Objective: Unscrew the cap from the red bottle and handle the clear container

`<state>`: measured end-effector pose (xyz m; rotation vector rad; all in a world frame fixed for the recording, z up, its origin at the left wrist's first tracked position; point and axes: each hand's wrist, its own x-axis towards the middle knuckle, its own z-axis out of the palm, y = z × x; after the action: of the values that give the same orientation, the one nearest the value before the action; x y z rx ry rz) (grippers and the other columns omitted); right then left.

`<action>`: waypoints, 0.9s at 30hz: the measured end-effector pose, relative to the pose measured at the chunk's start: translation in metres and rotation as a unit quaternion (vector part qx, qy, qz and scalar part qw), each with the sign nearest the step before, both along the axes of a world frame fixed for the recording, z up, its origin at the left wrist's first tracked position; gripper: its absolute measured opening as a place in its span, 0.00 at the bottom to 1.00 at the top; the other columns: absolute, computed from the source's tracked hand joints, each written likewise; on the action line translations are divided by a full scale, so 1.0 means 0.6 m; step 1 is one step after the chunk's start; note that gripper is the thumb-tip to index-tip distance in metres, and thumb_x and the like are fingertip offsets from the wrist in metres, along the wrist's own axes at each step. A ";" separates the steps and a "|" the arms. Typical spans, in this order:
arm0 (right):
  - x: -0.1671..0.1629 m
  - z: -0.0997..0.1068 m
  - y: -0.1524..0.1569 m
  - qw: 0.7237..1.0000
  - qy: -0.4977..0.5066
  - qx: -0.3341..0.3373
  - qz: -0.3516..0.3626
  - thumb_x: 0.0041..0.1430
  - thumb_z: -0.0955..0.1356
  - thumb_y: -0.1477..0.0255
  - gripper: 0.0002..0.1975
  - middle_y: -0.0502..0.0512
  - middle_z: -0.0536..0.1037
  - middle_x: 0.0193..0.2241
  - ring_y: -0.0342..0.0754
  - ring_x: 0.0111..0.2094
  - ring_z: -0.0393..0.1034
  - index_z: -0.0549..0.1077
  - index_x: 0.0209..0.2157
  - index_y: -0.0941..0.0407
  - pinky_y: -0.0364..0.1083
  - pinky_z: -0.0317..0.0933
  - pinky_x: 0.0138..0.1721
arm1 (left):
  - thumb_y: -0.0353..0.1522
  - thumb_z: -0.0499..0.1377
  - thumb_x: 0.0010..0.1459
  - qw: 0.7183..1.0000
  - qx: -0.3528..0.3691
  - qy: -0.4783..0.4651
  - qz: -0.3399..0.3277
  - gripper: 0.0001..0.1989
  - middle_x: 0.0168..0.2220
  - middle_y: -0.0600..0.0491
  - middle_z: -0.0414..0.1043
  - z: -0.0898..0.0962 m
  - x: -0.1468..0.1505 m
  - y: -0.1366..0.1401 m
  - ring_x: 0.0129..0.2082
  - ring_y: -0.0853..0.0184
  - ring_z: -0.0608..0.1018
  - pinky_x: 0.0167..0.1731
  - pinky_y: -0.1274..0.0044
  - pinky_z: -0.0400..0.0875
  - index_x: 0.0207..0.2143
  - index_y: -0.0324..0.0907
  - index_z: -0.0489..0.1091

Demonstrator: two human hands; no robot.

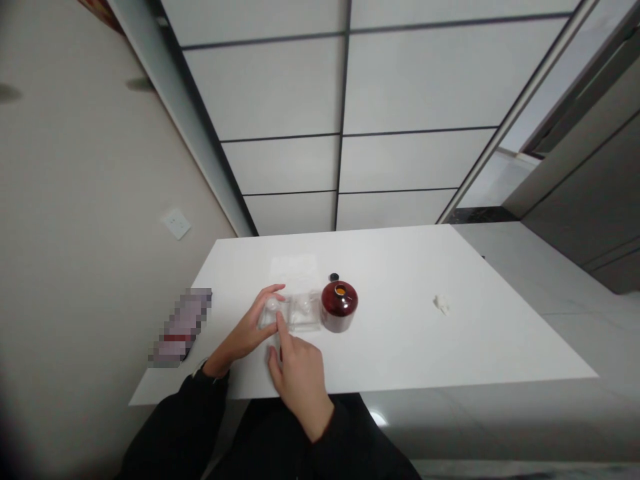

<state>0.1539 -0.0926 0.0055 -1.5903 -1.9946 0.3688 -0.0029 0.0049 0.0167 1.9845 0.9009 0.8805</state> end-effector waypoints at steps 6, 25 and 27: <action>-0.004 0.018 -0.001 0.997 -0.056 -0.041 -0.015 0.71 0.64 0.70 0.36 0.52 0.83 0.29 0.51 0.29 0.78 0.51 0.76 0.59 0.45 0.60 0.30 | 0.37 0.65 0.65 1.000 -0.014 0.012 -0.003 0.16 0.64 0.43 0.68 0.011 -0.004 0.008 0.68 0.51 0.69 0.70 0.53 0.60 0.53 0.45 0.69; 0.008 0.039 -0.001 0.992 -0.081 -0.093 -0.018 0.74 0.63 0.67 0.33 0.54 0.85 0.31 0.51 0.31 0.81 0.55 0.75 0.56 0.44 0.63 0.31 | 0.40 0.70 0.59 0.998 -0.038 -0.030 0.041 0.25 0.68 0.39 0.65 -0.012 -0.005 0.007 0.70 0.50 0.67 0.71 0.52 0.57 0.54 0.44 0.67; 0.009 0.039 -0.001 0.992 -0.079 -0.094 -0.016 0.74 0.64 0.67 0.32 0.54 0.85 0.31 0.52 0.31 0.81 0.56 0.75 0.56 0.44 0.63 0.31 | 0.40 0.71 0.58 0.996 -0.049 -0.049 0.062 0.26 0.64 0.39 0.68 -0.016 -0.005 0.006 0.68 0.50 0.70 0.69 0.52 0.61 0.53 0.44 0.65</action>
<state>0.1592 -0.0934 0.0286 -1.8163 -2.1005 0.4415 -0.0062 0.0087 0.0073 1.8024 0.9996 0.9752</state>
